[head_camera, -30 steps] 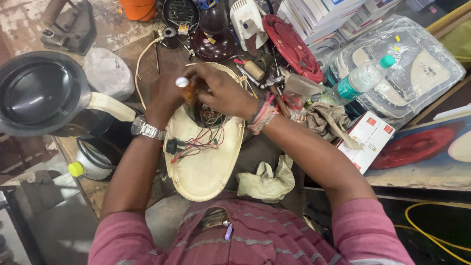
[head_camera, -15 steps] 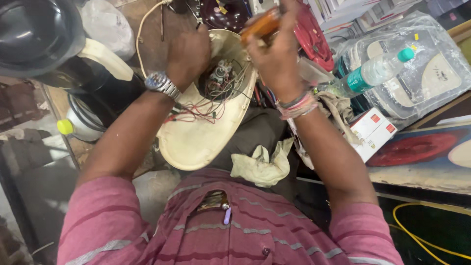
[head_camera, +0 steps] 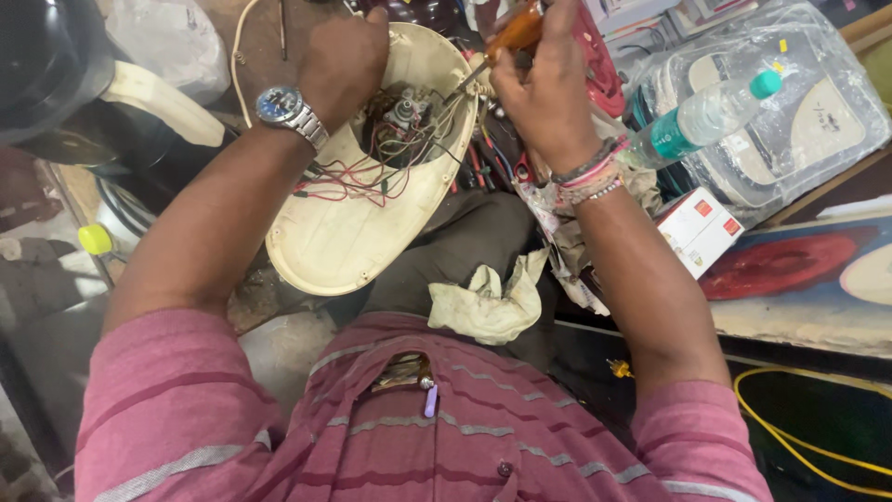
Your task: The person disassembles a blender, removes the base cover, and uses a screwdriver to adjust internal components and wiring. They then reassemble the blender base and place it back on the workbench.
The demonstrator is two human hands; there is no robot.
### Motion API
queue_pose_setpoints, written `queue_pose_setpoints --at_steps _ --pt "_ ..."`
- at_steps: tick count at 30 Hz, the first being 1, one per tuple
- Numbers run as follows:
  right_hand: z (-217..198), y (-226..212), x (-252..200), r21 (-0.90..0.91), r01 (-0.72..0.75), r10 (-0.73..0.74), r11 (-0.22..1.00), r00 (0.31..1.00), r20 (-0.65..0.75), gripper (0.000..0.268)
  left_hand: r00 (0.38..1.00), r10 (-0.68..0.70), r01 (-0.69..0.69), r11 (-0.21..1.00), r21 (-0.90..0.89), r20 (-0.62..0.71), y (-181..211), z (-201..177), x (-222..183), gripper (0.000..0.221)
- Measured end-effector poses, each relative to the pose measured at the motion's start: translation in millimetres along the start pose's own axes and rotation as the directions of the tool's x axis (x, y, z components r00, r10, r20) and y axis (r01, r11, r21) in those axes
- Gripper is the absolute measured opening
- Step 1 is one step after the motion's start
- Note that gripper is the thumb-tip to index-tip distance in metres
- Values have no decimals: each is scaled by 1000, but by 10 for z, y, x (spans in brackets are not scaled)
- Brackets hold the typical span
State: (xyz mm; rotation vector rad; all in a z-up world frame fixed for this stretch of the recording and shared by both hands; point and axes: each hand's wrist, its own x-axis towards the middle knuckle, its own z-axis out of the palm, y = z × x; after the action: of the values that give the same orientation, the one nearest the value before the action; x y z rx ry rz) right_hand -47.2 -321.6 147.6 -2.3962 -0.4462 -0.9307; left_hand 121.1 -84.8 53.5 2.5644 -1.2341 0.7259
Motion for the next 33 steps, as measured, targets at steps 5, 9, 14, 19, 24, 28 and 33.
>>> queue_pose_setpoints --at_steps 5,9,14,19,24,28,33 --pt "219 -5 69 189 -59 36 980 991 126 66 999 -30 30 1000 0 -45 -19 -70 -90 5" --pt "294 30 106 172 -78 49 982 984 171 67 998 -32 34 999 28 -57 25 -93 -103 7" --pt "363 50 132 157 -72 42 985 982 187 69 996 -53 54 998 12 -72 48 -113 -150 8" --pt "379 20 157 146 -71 41 987 979 199 69 994 -112 112 994 -8 -8 54 -50 -141 8" --pt "393 0 160 157 -68 34 985 978 206 69 993 -120 119 993 17 17 43 5 -136 10" --pt "400 -16 158 141 -59 30 988 980 196 68 990 -129 128 991 35 54 46 13 -116 12" --pt "349 -53 228 194 -63 18 979 974 228 68 990 -127 124 991 53 54 46 -17 -118 16"
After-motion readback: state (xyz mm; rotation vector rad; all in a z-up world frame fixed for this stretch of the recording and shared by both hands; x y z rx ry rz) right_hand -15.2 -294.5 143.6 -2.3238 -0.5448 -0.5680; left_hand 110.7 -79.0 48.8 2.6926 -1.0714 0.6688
